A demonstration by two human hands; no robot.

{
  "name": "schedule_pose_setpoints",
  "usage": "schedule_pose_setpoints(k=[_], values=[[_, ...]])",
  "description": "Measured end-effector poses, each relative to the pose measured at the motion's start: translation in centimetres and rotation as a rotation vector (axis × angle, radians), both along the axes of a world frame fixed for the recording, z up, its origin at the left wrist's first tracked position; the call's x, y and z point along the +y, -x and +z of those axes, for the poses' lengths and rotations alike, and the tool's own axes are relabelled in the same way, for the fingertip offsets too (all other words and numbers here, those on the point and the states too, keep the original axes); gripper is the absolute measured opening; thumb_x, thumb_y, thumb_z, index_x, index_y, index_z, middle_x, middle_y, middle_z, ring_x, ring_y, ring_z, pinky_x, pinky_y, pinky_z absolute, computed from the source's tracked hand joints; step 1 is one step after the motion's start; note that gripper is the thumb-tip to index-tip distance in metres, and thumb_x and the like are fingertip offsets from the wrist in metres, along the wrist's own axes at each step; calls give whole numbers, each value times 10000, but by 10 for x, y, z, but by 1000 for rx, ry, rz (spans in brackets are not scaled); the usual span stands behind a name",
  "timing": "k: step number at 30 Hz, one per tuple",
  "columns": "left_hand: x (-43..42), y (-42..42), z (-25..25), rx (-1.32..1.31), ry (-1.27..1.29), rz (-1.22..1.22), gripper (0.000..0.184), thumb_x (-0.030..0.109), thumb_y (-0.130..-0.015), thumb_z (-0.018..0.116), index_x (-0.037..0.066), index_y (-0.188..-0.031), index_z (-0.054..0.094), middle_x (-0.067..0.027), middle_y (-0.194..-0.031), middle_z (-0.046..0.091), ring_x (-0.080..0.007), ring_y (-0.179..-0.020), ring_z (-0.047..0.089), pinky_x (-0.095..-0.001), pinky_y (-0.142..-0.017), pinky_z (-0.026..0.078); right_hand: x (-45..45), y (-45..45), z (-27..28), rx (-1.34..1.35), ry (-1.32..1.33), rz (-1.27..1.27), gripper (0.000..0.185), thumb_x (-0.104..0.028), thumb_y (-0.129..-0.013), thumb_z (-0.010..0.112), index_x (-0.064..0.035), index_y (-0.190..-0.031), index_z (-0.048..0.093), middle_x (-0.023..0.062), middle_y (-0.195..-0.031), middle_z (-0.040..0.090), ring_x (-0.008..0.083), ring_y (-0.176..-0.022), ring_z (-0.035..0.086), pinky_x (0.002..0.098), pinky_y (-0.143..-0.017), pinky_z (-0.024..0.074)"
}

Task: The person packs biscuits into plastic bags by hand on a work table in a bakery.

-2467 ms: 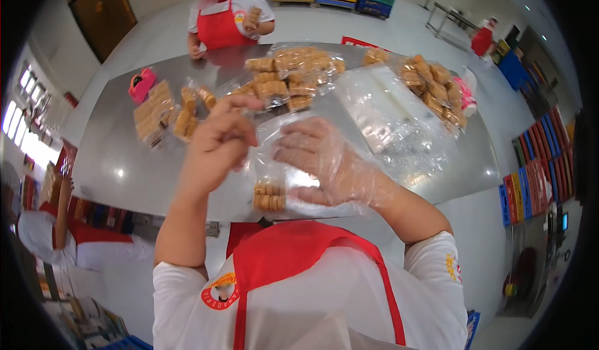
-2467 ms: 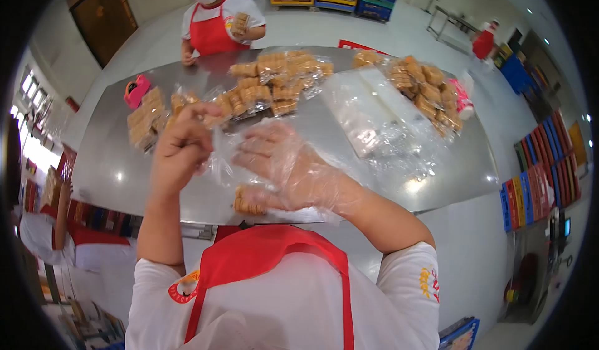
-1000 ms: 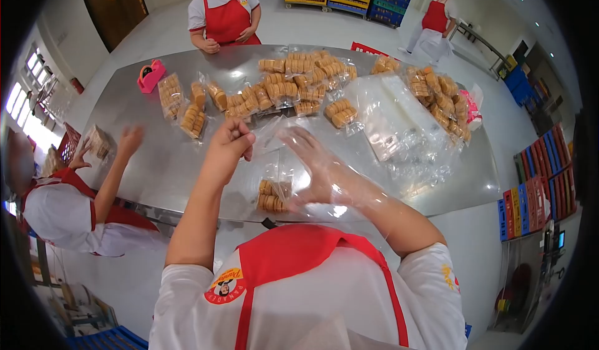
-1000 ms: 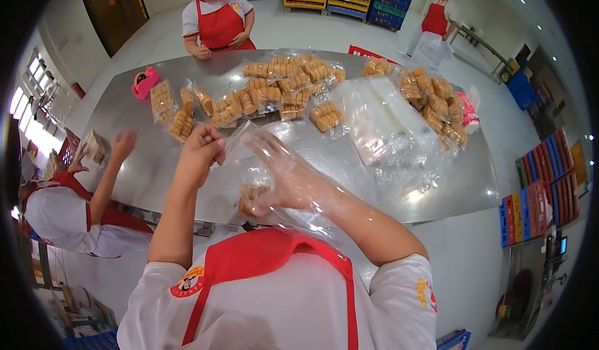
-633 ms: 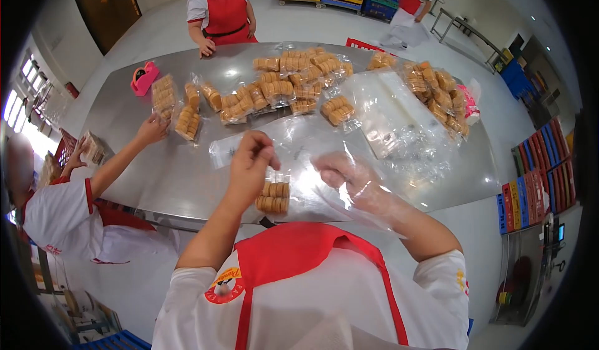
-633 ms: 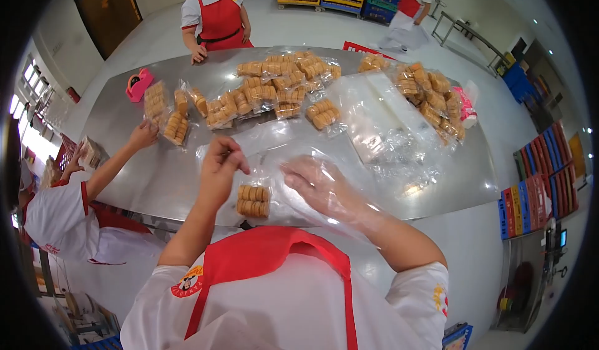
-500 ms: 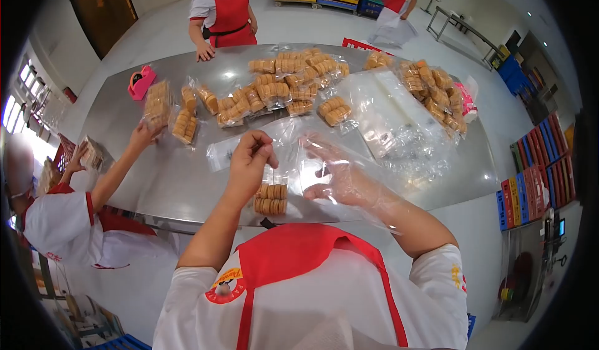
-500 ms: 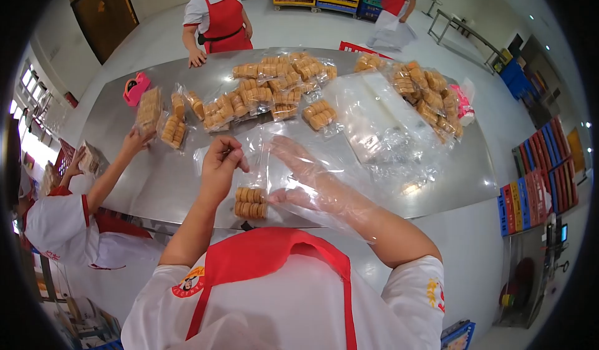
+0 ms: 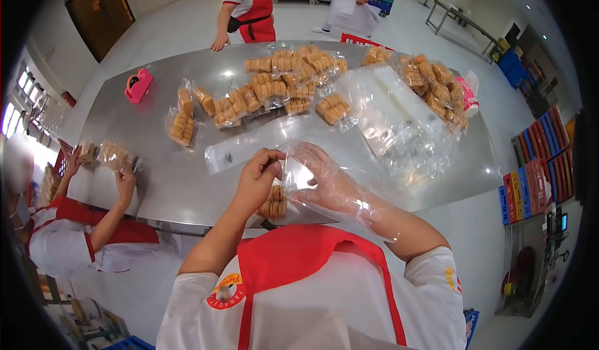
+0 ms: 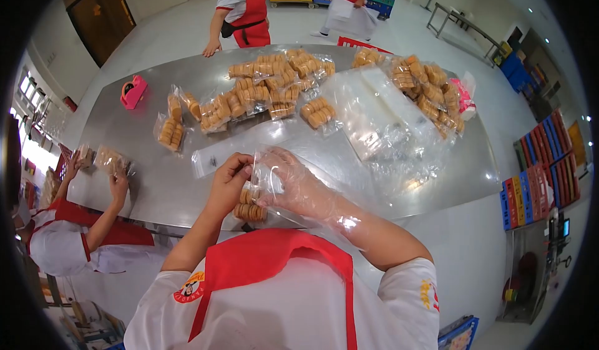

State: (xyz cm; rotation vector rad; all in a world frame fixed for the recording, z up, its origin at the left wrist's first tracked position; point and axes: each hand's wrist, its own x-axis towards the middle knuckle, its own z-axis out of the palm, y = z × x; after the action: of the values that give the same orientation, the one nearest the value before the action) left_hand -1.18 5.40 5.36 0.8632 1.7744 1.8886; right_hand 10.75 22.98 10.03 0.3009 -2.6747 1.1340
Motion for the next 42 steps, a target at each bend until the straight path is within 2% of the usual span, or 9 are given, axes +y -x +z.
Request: schedule_pose_setpoints(k=[6,10,13,16,19,25,32,35,42], values=[[-8,2,-4,-125,-66,60,180,24,-962,505,0,-1106,611,-25,-820,586,-105,-734,576,-254,-722,486,-4,-10,2,-198,222,-51,820,-177,-745,843,-170,-1454,431,121,-1542,309,280,-1312,463,342,-833,582],[-15,10,-4,-208,-72,226,179,47,-975,502,-4,-1114,602,-24,-812,585,-109,-687,575,-263,-653,509,8,-31,18,-175,204,26,561,-211,-815,733,-36,-1315,549,208,-1380,518,363,-1326,449,417,-1132,350],[-28,41,-22,-200,-117,379,177,71,-984,509,3,-1120,601,-25,-788,581,-118,-652,577,-272,-599,518,46,-62,22,-308,708,-78,340,-237,-892,652,10,-1127,655,196,-1212,643,311,-1233,558,414,-1091,394],[-15,60,-32,-166,-16,341,208,86,-971,530,26,-1161,591,-38,-890,562,-121,-729,571,-257,-633,513,55,-66,3,87,1078,-117,319,-281,-941,621,22,-1005,696,147,-1039,703,236,-1111,624,387,-1023,435],[8,68,-43,-66,-67,461,243,95,-958,563,-6,-1178,575,-101,-991,557,-160,-822,583,-295,-660,520,43,-44,-11,-11,634,-531,355,-338,-957,624,4,-1009,703,119,-1018,695,192,-1061,616,361,-998,428],[-23,70,-75,151,272,716,357,194,-923,640,-27,-1192,564,-137,-1044,533,-236,-960,533,-355,-872,457,38,20,-58,-118,875,-576,518,-438,-927,655,-8,-1213,619,122,-1191,619,217,-1123,555,374,-976,430],[-33,19,-106,118,562,475,424,358,-930,624,-61,-999,620,-249,-948,630,-374,-863,626,-429,-794,489,58,-14,-86,-33,791,-980,583,-372,-933,633,-24,-1366,456,120,-1257,498,229,-1102,522,362,-891,463],[-26,15,-95,134,652,437,386,335,-916,631,-51,-916,627,-251,-939,639,-404,-863,625,-441,-788,490,36,-11,-81,-59,809,-894,448,-252,-933,612,1,-1281,486,73,-939,572,128,-757,533,281,-682,452],[-17,21,-109,73,605,351,277,239,-903,633,-38,-898,613,-182,-891,634,-292,-803,601,-383,-755,479,25,34,-99,-197,1084,-665,172,-174,-911,630,-15,-975,628,37,-797,585,122,-708,551,269,-658,449]])
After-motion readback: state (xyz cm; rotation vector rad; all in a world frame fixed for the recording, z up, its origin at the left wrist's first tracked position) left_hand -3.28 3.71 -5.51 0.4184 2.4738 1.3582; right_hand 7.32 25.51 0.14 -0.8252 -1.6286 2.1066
